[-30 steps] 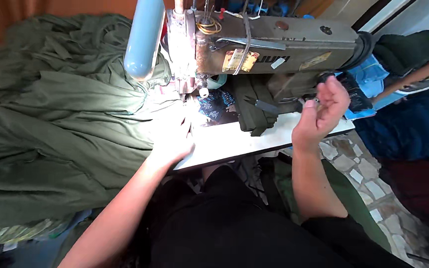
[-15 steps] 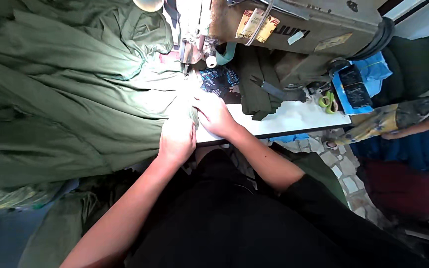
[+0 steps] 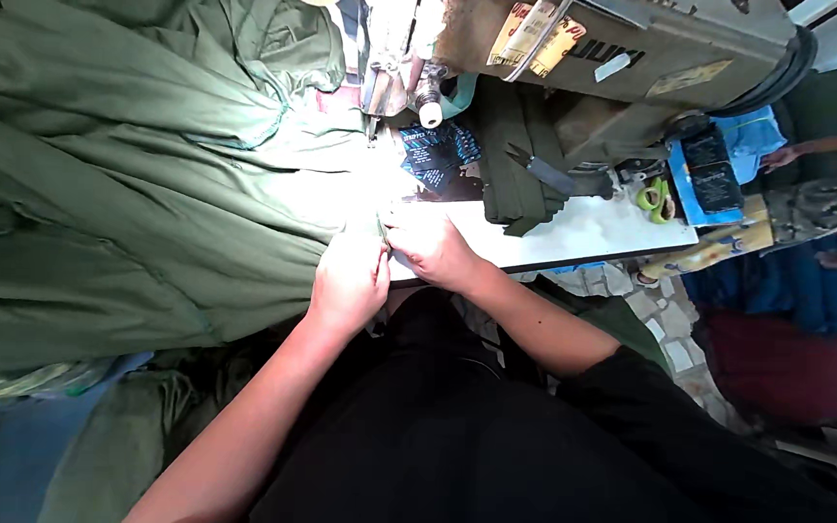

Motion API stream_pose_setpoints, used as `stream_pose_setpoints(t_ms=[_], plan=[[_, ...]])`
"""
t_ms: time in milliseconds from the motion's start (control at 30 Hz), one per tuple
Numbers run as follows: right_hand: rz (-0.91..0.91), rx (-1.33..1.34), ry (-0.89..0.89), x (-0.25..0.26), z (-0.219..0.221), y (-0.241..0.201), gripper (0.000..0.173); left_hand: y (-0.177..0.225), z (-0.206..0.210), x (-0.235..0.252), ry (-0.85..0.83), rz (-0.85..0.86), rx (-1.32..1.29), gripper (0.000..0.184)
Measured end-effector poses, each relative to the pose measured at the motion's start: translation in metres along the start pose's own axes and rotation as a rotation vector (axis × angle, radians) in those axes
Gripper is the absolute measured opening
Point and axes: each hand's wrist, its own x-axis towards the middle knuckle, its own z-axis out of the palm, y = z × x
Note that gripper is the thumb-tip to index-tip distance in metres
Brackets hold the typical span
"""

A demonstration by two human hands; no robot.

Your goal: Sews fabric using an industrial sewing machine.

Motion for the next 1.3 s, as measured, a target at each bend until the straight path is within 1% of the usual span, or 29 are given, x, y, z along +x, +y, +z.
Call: stream_pose_setpoints(t_ms=[67,133,200,233,300,333,400,500,567,700,767,867,1100,1133,1167,1233,1300], plan=[[-0.041,0.031,-0.023,0.002,-0.002,0.002,0.021,-0.004,-0.010,0.005,-0.039,0.000,-0.006,0.023],[-0.085,0.050,-0.051,0.005,-0.005,0.003,0.021,-0.014,-0.022,0.020,-0.048,0.043,0.027,0.027],[-0.117,0.062,-0.105,0.008,-0.010,0.003,0.019,-0.028,-0.027,0.041,-0.035,0.143,0.062,0.031],[-0.126,0.067,-0.128,0.010,-0.011,0.003,0.018,-0.034,-0.027,0.052,-0.059,0.209,0.065,0.034],[-0.129,0.072,-0.183,0.014,-0.015,-0.001,0.016,-0.045,-0.020,0.070,-0.167,0.339,0.080,0.045],[-0.121,0.066,-0.204,0.015,-0.017,-0.003,0.015,-0.051,-0.015,0.077,-0.217,0.398,0.112,0.048],[-0.083,0.041,-0.237,0.016,-0.020,-0.007,0.013,-0.062,-0.007,0.082,-0.274,0.463,0.192,0.052],[-0.039,0.044,-0.282,0.019,-0.024,-0.012,0.009,-0.067,-0.010,0.080,-0.318,0.443,0.223,0.057],[-0.025,0.039,-0.310,0.021,-0.025,-0.014,0.010,-0.066,-0.013,0.079,-0.342,0.438,0.228,0.058],[-0.012,0.025,-0.376,0.026,-0.031,-0.018,0.009,-0.068,-0.016,0.081,-0.384,0.475,0.248,0.061],[0.005,0.037,-0.402,0.028,-0.032,-0.020,0.009,-0.069,-0.018,0.081,-0.374,0.502,0.277,0.060],[0.000,0.046,-0.397,0.028,-0.032,-0.019,0.009,-0.072,-0.022,0.077,-0.403,0.478,0.315,0.062],[0.013,0.027,-0.343,0.023,-0.031,-0.017,0.011,-0.067,-0.021,0.078,-0.477,0.387,0.300,0.063],[0.019,0.030,-0.340,0.023,-0.030,-0.017,0.011,-0.067,-0.021,0.077,-0.473,0.374,0.294,0.062],[0.026,0.032,-0.346,0.023,-0.029,-0.017,0.011,-0.069,-0.020,0.076,-0.429,0.388,0.272,0.060],[0.046,0.044,-0.368,0.024,-0.031,-0.019,0.009,-0.078,-0.015,0.071,-0.299,0.423,0.185,0.052],[0.050,0.039,-0.380,0.025,-0.032,-0.019,0.009,-0.080,-0.016,0.069,-0.275,0.423,0.154,0.049]])
